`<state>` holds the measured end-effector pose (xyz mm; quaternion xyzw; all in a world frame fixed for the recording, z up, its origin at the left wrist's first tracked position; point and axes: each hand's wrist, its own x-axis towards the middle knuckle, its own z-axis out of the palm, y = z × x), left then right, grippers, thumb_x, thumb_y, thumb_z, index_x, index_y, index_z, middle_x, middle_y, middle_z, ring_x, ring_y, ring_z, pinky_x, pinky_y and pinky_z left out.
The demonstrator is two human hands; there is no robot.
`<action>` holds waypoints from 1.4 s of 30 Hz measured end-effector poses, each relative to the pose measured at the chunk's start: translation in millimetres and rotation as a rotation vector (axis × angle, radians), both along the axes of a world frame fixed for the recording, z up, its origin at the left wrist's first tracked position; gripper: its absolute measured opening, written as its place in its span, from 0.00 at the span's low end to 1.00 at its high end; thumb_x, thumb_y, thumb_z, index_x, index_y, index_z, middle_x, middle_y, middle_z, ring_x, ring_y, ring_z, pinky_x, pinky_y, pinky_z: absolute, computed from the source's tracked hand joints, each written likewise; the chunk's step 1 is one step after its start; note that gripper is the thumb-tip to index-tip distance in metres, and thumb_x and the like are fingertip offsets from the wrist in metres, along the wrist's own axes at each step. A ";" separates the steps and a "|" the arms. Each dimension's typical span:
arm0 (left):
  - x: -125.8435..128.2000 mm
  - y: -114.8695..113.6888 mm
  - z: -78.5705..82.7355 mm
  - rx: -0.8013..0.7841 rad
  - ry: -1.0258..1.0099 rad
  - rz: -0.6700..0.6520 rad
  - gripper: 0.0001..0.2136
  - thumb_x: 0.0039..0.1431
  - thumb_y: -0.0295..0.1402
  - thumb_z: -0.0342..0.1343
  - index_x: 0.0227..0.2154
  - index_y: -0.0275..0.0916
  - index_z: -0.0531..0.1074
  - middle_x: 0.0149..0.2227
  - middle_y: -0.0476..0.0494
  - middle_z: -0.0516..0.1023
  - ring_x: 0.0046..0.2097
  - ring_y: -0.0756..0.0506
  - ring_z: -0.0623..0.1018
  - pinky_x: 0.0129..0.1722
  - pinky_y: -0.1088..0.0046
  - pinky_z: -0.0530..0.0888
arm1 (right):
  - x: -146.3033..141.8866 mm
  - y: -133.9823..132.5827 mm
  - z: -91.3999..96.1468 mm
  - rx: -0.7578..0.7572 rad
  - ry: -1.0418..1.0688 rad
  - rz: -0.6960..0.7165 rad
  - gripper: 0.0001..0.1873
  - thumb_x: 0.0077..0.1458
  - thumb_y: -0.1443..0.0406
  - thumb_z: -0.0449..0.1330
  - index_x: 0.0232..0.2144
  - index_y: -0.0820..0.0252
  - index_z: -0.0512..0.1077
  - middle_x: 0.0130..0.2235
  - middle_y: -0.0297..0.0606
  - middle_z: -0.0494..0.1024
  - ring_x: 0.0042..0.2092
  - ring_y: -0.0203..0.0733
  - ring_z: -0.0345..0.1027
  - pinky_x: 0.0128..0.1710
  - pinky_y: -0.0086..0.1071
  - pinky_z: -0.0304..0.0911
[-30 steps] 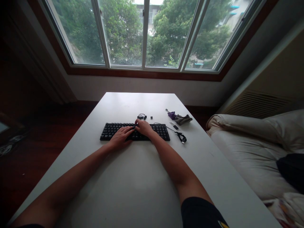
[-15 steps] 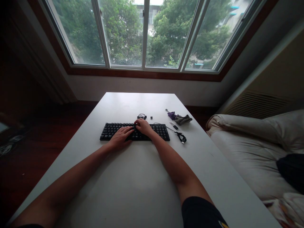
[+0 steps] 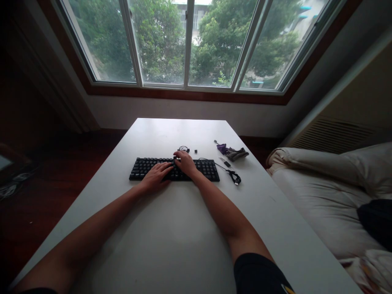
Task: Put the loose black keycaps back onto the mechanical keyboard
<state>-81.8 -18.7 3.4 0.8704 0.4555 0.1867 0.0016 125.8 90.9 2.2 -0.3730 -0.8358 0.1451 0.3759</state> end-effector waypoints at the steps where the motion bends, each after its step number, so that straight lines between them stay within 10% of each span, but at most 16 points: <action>1: 0.0 0.4 -0.8 0.001 0.001 0.001 0.29 0.63 0.39 0.57 0.66 0.40 0.63 0.69 0.37 0.60 0.69 0.35 0.60 0.70 0.51 0.55 | 0.0 0.6 -0.3 -0.002 0.010 -0.001 0.16 0.55 0.71 0.60 0.46 0.57 0.74 0.41 0.41 0.76 0.45 0.45 0.69 0.49 0.38 0.64; 31: -2.3 3.4 -7.4 -0.008 -0.034 -0.016 0.30 0.62 0.38 0.58 0.66 0.42 0.62 0.70 0.38 0.59 0.69 0.35 0.59 0.70 0.50 0.54 | -1.8 -7.4 5.5 0.050 0.243 0.042 0.11 0.61 0.66 0.59 0.46 0.54 0.75 0.46 0.40 0.73 0.38 0.39 0.69 0.42 0.35 0.69; 42: -2.8 4.1 -6.5 -0.009 -0.035 -0.019 0.31 0.61 0.38 0.58 0.66 0.43 0.62 0.70 0.39 0.59 0.70 0.35 0.59 0.70 0.50 0.55 | -0.7 -10.8 4.9 0.003 0.232 -0.068 0.09 0.56 0.62 0.64 0.39 0.56 0.69 0.29 0.30 0.68 0.30 0.38 0.62 0.34 0.33 0.60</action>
